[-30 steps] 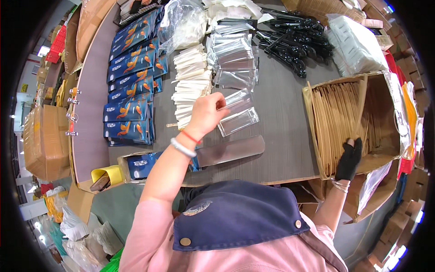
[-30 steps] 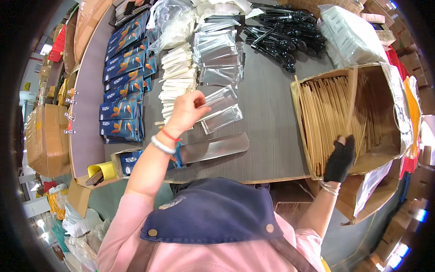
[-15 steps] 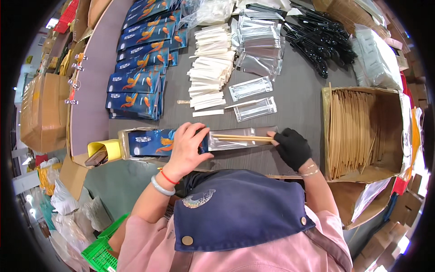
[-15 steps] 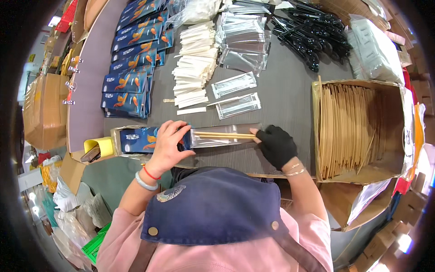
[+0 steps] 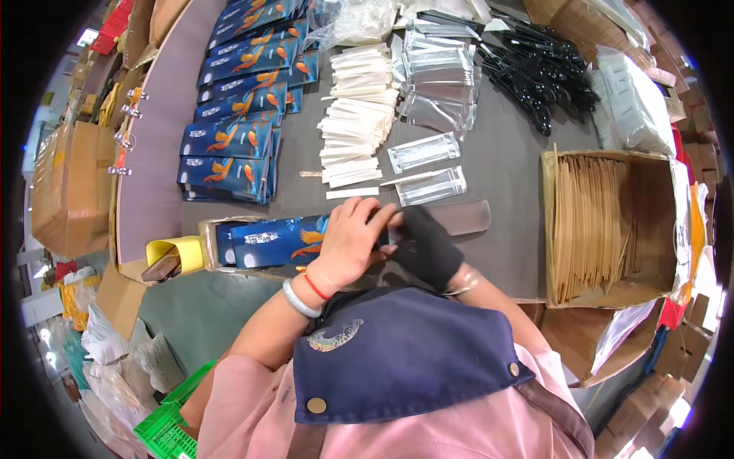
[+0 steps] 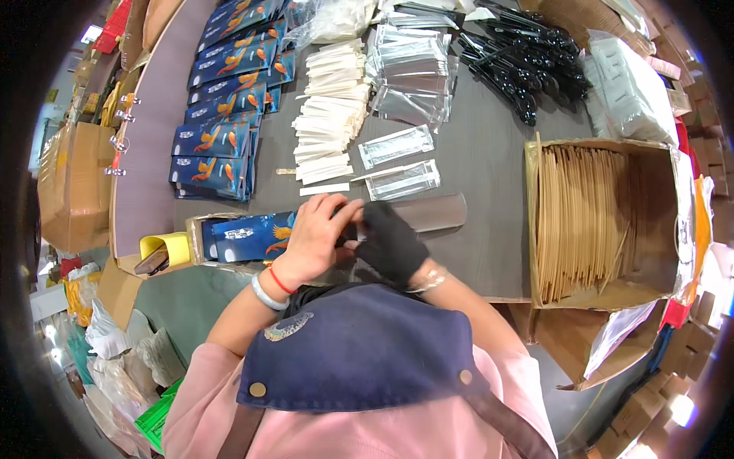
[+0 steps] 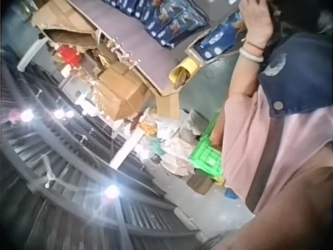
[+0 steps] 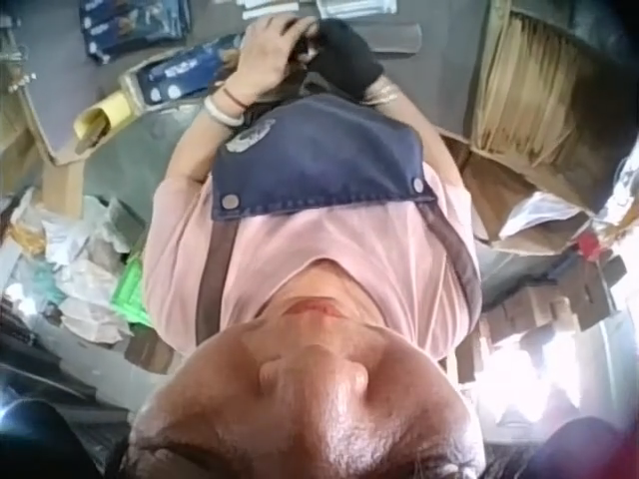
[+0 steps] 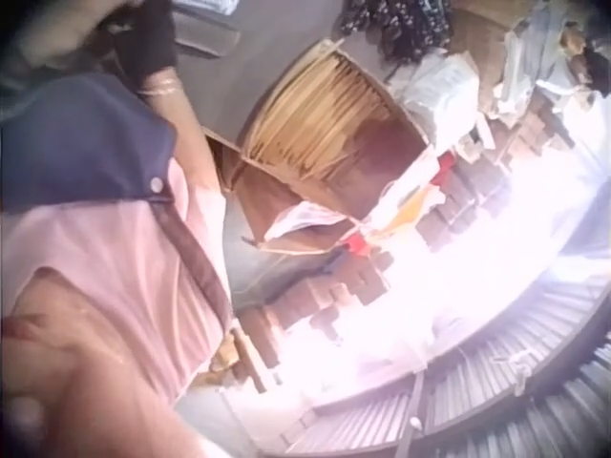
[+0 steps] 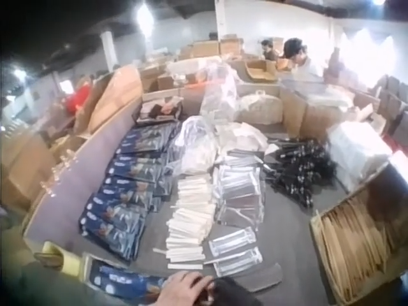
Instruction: Manually packaging bundles of wooden sticks into plastic sleeves and cardboard boxes at a workstation.
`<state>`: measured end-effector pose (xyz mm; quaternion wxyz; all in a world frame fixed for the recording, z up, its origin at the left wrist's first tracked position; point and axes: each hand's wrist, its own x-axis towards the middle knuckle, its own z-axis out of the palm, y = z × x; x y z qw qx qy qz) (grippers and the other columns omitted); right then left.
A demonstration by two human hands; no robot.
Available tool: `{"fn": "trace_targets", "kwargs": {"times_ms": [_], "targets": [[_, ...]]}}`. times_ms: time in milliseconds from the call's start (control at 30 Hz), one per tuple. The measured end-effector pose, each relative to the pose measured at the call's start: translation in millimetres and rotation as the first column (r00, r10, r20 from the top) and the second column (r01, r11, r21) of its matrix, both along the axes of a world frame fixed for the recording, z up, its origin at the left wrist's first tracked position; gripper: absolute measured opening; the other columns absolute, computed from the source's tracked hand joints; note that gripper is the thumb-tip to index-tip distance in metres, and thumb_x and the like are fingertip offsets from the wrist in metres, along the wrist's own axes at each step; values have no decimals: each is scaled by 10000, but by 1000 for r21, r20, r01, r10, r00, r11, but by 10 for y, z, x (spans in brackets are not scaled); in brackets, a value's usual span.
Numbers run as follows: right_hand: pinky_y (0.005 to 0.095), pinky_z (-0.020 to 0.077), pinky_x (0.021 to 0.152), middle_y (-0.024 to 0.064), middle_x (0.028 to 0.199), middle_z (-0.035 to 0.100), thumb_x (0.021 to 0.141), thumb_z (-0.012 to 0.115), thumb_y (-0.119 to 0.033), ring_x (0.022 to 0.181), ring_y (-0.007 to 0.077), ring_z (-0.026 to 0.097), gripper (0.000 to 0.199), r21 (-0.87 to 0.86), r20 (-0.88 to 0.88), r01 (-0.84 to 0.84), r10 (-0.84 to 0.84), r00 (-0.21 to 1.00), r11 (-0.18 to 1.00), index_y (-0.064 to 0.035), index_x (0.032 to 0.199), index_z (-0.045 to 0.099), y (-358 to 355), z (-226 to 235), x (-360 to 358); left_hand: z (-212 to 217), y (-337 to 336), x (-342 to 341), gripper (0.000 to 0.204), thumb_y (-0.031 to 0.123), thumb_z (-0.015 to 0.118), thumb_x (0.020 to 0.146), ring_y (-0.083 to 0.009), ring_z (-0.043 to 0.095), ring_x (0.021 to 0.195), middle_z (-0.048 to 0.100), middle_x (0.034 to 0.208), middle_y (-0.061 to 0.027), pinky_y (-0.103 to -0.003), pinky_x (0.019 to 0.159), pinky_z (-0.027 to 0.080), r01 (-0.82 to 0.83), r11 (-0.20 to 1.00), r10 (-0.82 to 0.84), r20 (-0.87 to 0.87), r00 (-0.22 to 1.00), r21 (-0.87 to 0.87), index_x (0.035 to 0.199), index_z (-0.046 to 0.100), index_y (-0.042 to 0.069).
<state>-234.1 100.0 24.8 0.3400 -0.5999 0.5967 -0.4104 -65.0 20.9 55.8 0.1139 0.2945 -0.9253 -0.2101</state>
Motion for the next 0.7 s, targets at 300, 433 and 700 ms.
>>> {"fn": "trace_targets", "kwargs": {"times_ms": [300,433,700], "targets": [[436,403,939,78,1119,610,625,845,-345,1080,303,559,640,67,-627,73,-15,778,995,-120,1175,606,173,387,-553,501,-771,331,247,9,693,542,-361,554,998,569,1050,-130,-436,820,480,215,976,-206,166,964,-41,762,623,95],[435,403,914,79,1057,616,613,852,-332,1017,303,580,643,45,-562,166,-112,820,985,-90,1151,594,203,384,-592,338,-868,680,369,157,772,647,-356,492,1147,546,1221,-162,-471,972,403,-163,885,222,86,971,-436,998,687,84],[432,357,944,58,1051,596,596,858,-319,999,285,559,637,48,-670,46,-2,742,998,-114,1143,604,218,515,-485,-275,31,494,890,426,868,627,-363,350,1353,450,1414,-168,-543,1151,155,-552,832,547,81,833,60,1353,521,44]]}}
